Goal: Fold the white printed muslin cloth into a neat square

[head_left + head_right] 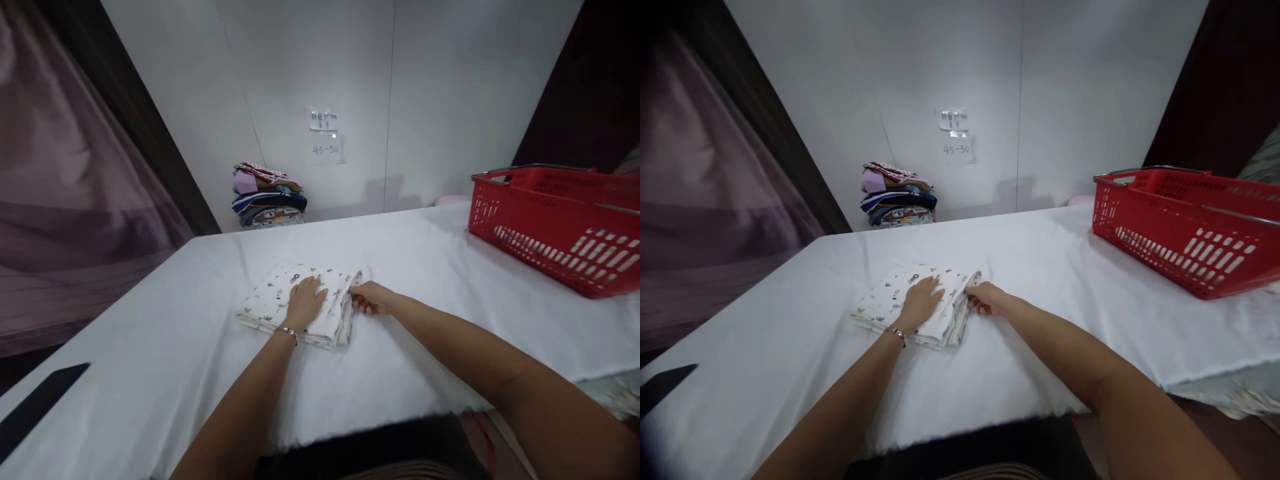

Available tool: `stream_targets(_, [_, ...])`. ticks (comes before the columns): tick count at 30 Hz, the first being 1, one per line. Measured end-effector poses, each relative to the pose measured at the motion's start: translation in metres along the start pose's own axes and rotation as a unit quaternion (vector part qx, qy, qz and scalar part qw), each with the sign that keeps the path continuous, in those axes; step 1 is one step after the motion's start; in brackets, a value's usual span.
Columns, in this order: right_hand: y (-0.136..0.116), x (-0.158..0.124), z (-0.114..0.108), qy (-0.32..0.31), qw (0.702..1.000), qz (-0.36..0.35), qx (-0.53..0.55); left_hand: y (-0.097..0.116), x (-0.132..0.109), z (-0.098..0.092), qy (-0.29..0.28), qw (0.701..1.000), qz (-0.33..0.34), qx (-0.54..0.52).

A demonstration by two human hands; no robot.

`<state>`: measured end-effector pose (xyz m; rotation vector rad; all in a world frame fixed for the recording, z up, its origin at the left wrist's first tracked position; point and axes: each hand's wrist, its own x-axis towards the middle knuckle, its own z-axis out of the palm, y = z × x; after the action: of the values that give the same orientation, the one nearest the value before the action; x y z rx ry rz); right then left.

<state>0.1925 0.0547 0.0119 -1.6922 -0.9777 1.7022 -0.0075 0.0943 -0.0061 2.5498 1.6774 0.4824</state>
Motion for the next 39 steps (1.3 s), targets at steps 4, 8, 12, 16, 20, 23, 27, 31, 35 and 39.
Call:
stream_targets(4, [-0.003, 0.001, -0.001, 0.006, 1.000, 0.013, -0.018, -0.002, 0.000, 0.002, 0.007, 1.000, 0.002, -0.013])
stream_targets(8, [-0.005, 0.004, 0.000, -0.015, 0.999, 0.023, -0.020, -0.003, 0.000, 0.002, 0.008, 1.000, 0.000, -0.020])
stream_targets(12, [-0.006, 0.006, 0.001, -0.025, 0.999, 0.026, -0.027, -0.004, -0.001, 0.002, 0.013, 1.000, 0.003, -0.024])
stream_targets(16, [-0.007, 0.006, 0.001, -0.015, 0.998, 0.036, -0.053, -0.004, -0.001, 0.003, 0.014, 1.000, 0.002, -0.024])
stream_targets(20, [-0.009, 0.007, 0.005, -0.035, 0.998, 0.045, -0.039, -0.003, -0.002, 0.002, 0.014, 1.000, 0.001, -0.019])
stream_targets(23, [-0.009, 0.009, 0.011, -0.050, 0.997, 0.058, -0.025, -0.002, -0.002, 0.001, 0.013, 1.000, 0.003, -0.015])
stream_targets(27, [-0.007, 0.009, 0.019, -0.041, 0.997, 0.059, -0.021, -0.002, -0.002, 0.000, 0.018, 1.000, 0.003, -0.010])
stream_targets(31, [-0.001, 0.001, 0.019, 0.017, 1.000, 0.008, -0.014, -0.003, -0.002, 0.001, 0.012, 1.000, -0.001, -0.015])
stream_targets(35, [0.005, -0.005, 0.017, 0.047, 0.999, -0.004, -0.018, -0.001, -0.002, 0.000, -0.010, 1.000, -0.005, -0.016])
stream_targets(39, [0.008, -0.004, 0.017, 0.047, 0.999, -0.003, -0.019, -0.003, 0.008, -0.014, -0.096, 0.995, -0.028, -0.022])
